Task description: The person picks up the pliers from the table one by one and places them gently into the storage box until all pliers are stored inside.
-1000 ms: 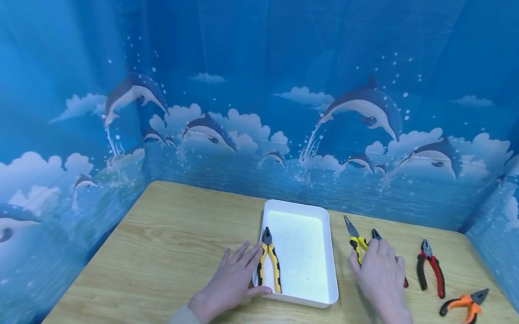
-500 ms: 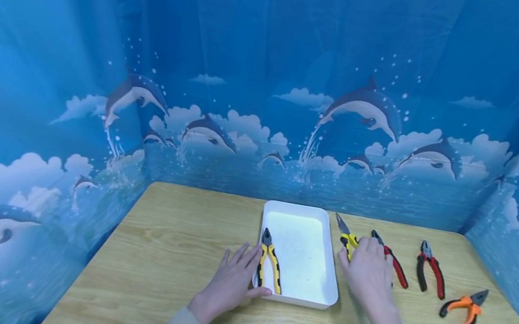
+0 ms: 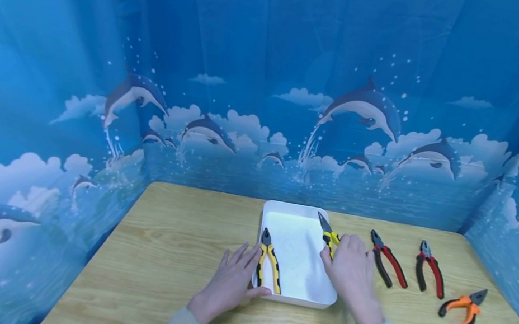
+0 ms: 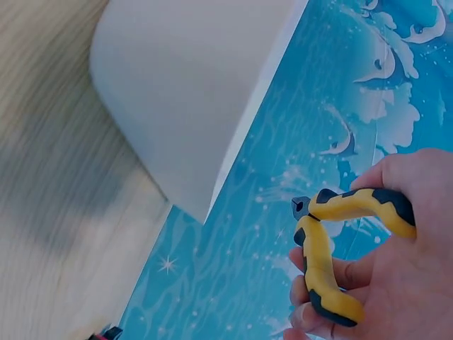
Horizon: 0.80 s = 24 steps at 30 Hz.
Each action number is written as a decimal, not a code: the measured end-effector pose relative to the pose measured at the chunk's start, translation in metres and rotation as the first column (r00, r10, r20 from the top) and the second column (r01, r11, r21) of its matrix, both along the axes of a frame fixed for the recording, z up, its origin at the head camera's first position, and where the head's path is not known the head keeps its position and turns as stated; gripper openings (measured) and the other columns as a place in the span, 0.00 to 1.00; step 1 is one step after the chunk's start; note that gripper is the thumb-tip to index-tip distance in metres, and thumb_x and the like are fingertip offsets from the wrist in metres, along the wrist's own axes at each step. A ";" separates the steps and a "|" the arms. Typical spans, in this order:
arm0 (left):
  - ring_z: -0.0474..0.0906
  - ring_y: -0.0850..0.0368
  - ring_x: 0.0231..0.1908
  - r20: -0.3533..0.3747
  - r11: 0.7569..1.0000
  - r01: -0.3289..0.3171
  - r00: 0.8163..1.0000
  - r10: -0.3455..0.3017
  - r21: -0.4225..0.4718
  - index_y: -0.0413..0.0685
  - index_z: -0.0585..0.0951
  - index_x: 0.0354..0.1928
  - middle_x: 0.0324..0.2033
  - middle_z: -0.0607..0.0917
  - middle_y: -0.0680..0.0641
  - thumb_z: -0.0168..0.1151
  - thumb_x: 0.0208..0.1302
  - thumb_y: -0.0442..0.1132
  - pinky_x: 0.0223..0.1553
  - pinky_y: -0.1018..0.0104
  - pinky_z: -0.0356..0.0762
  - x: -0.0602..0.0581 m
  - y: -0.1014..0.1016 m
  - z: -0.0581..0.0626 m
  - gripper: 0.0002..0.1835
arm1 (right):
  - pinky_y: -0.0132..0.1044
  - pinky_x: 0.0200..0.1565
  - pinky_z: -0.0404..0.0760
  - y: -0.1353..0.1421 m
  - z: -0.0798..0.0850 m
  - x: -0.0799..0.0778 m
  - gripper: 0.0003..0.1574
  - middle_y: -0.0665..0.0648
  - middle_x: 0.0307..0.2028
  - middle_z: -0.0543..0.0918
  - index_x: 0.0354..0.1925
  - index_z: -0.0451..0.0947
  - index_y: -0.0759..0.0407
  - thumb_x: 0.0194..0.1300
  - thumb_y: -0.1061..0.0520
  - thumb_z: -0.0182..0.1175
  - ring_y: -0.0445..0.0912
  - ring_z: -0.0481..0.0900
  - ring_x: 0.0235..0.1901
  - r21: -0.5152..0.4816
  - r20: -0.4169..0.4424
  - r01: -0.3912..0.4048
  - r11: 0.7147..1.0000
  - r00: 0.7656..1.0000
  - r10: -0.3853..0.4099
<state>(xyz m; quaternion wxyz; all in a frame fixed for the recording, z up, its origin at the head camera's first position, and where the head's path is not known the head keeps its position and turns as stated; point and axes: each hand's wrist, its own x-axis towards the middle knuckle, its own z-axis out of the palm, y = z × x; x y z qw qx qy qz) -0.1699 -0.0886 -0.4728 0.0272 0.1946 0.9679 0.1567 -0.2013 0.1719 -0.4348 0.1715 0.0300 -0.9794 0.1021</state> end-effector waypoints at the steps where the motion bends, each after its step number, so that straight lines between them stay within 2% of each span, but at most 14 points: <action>1: 0.50 0.38 0.77 -0.001 1.000 0.000 1.000 0.000 -0.001 0.41 0.59 0.77 0.78 0.58 0.42 0.57 0.64 0.70 0.74 0.31 0.48 0.000 0.000 0.000 0.51 | 0.45 0.31 0.63 -0.002 0.000 0.000 0.23 0.63 0.33 0.71 0.38 0.70 0.70 0.71 0.47 0.57 0.54 0.66 0.30 0.001 0.005 -0.002 1.000 1.000 0.002; 15: 0.51 0.38 0.77 -0.003 1.000 -0.009 1.000 0.009 -0.021 0.42 0.60 0.77 0.78 0.58 0.42 0.58 0.63 0.70 0.73 0.31 0.48 0.000 0.002 0.000 0.52 | 0.45 0.33 0.67 -0.019 -0.008 -0.001 0.26 0.61 0.34 0.71 0.41 0.71 0.69 0.71 0.45 0.56 0.52 0.67 0.31 0.022 0.082 -0.014 1.000 0.997 0.012; 24: 0.52 0.38 0.77 -0.016 1.000 -0.018 1.000 0.017 -0.023 0.42 0.61 0.77 0.78 0.59 0.41 0.59 0.62 0.70 0.73 0.31 0.49 0.002 0.002 0.001 0.52 | 0.44 0.34 0.67 -0.026 -0.017 -0.002 0.26 0.61 0.33 0.71 0.41 0.70 0.69 0.71 0.43 0.56 0.51 0.66 0.31 0.052 0.080 -0.033 0.998 0.996 0.028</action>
